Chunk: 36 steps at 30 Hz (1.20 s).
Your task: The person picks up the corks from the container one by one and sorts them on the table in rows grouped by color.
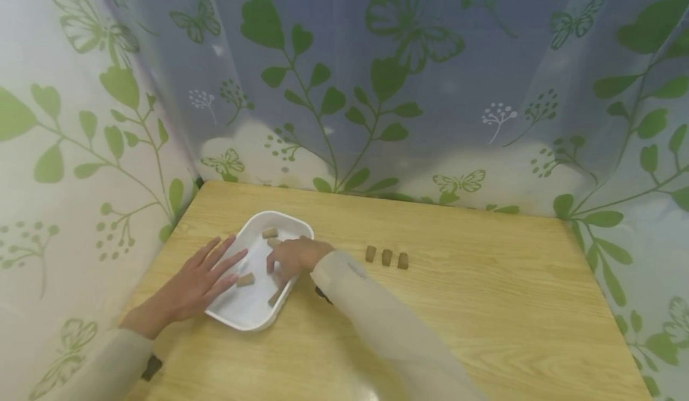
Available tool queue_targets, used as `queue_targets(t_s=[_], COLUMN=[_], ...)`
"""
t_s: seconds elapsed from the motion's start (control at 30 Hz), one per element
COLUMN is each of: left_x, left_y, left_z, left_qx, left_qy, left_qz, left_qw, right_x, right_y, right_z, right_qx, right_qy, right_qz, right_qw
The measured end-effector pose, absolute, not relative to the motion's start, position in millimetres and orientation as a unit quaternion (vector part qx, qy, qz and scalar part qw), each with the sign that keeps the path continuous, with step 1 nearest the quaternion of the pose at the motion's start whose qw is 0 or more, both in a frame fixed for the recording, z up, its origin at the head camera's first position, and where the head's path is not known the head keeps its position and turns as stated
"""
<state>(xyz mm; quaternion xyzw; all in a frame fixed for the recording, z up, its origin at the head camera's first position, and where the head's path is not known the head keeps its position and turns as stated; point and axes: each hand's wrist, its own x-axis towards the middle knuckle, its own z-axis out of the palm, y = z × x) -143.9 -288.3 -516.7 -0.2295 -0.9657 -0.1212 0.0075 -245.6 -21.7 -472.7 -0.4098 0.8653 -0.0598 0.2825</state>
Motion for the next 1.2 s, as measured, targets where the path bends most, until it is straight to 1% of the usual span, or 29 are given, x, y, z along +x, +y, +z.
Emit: queue_targets(t_s=[0.1,0.33,0.53,0.77,1.07,1.2], left_x=[-144.5,-147.0,-148.3,-145.2,-145.8,-145.7], left_y=[-288.6,-290.0,-289.1,-289.5,-290.8,-291.3], left_z=[-518.1,-520.1,-520.1,-521.9,-523.5,-523.4], left_qx=[-0.231,-0.235,-0.243,-0.241,-0.243,-0.237], left_qy=[-0.965,-0.965,-0.963,-0.964,-0.963,-0.964], left_qz=[-0.122,-0.118,-0.115,-0.114,-0.112,-0.118], left_qw=[0.011,0.022,0.031,0.023,0.03,0.018], right_x=[-246.5,-247.7,-246.8,-247.9,-249.1,-248.2], right_y=[-23.1,-21.4,-16.4,-11.1,1.0,7.5], right_z=[-475.9,-480.5,-480.5,-480.4,-476.4,-471.2], right_qx=[-0.414,-0.425,-0.429,-0.435,-0.44,-0.442], right_qy=[0.866,0.869,0.865,0.858,0.85,0.85], right_qz=[-0.056,-0.079,-0.12,-0.159,-0.206,-0.222], right_qw=[0.276,0.239,0.23,0.222,0.201,0.183])
